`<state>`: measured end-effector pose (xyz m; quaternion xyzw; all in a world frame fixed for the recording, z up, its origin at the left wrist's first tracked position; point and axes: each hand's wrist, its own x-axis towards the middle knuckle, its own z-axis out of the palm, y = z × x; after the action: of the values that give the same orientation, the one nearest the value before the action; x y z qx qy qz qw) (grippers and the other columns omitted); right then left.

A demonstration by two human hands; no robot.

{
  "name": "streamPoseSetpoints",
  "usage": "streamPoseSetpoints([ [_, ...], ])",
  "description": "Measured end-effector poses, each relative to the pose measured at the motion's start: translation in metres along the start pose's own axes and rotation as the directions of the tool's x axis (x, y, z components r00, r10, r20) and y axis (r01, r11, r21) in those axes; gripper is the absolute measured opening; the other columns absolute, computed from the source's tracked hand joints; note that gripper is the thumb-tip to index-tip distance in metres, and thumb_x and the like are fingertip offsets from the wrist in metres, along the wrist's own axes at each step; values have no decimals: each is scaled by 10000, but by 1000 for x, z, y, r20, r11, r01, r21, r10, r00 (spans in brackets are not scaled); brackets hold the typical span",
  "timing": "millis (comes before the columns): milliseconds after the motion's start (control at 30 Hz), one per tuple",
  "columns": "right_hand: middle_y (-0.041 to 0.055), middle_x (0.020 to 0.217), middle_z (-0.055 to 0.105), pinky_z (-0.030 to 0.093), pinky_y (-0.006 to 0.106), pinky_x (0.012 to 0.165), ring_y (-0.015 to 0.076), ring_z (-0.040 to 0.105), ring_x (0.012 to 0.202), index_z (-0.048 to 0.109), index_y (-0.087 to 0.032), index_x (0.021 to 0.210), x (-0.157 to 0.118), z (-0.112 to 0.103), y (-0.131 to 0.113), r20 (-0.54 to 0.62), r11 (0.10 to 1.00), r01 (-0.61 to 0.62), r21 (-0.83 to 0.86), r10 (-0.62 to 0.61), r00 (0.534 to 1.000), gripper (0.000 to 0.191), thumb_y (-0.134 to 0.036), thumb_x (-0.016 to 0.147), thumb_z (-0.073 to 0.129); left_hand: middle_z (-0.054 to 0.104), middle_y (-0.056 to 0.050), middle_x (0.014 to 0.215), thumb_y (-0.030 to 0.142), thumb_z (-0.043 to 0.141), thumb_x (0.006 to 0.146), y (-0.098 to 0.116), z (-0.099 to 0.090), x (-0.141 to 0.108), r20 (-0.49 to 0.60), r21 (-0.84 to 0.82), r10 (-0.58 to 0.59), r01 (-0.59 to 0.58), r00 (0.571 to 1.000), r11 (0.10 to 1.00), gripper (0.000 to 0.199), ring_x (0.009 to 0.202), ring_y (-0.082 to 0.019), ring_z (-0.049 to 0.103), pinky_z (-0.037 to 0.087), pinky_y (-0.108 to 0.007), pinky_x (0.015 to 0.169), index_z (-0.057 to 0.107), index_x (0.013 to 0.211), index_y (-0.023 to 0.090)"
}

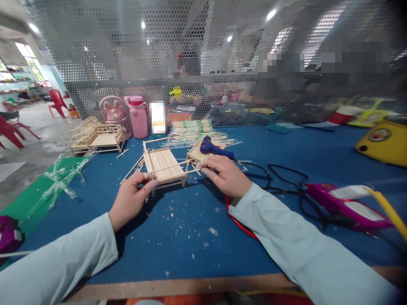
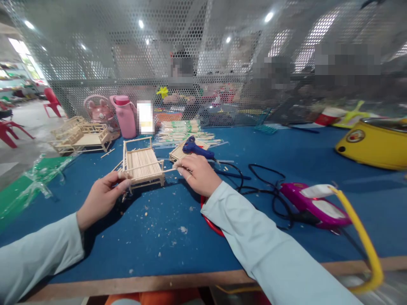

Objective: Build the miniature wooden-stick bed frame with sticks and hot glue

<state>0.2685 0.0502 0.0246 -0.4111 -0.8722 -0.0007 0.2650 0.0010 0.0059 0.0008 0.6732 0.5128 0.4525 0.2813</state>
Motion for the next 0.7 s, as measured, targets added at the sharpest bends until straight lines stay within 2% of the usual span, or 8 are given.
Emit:
streamPoseSetpoints([
  [233,80,936,696,309,407,883,226,586,922,634,-188,929,1,4,-11,-3,1000,-15,-27,14,1000,230,-249,889,416,633,-25,757,329,559,786,0,1,0,0,0,-4,4,1000,1000,177,648,-138,542,449,-289,653,652,800,179],
  [700,37,862,698,288,374,830,202,604,864,639,-211,873,3,12,-20,-138,997,7,-77,-18,990,167,-289,900,494,637,-33,776,311,574,802,-6,3,1,-9,-35,50,-50,999,998,171,742,-161,557,429,-301,726,667,785,169],
])
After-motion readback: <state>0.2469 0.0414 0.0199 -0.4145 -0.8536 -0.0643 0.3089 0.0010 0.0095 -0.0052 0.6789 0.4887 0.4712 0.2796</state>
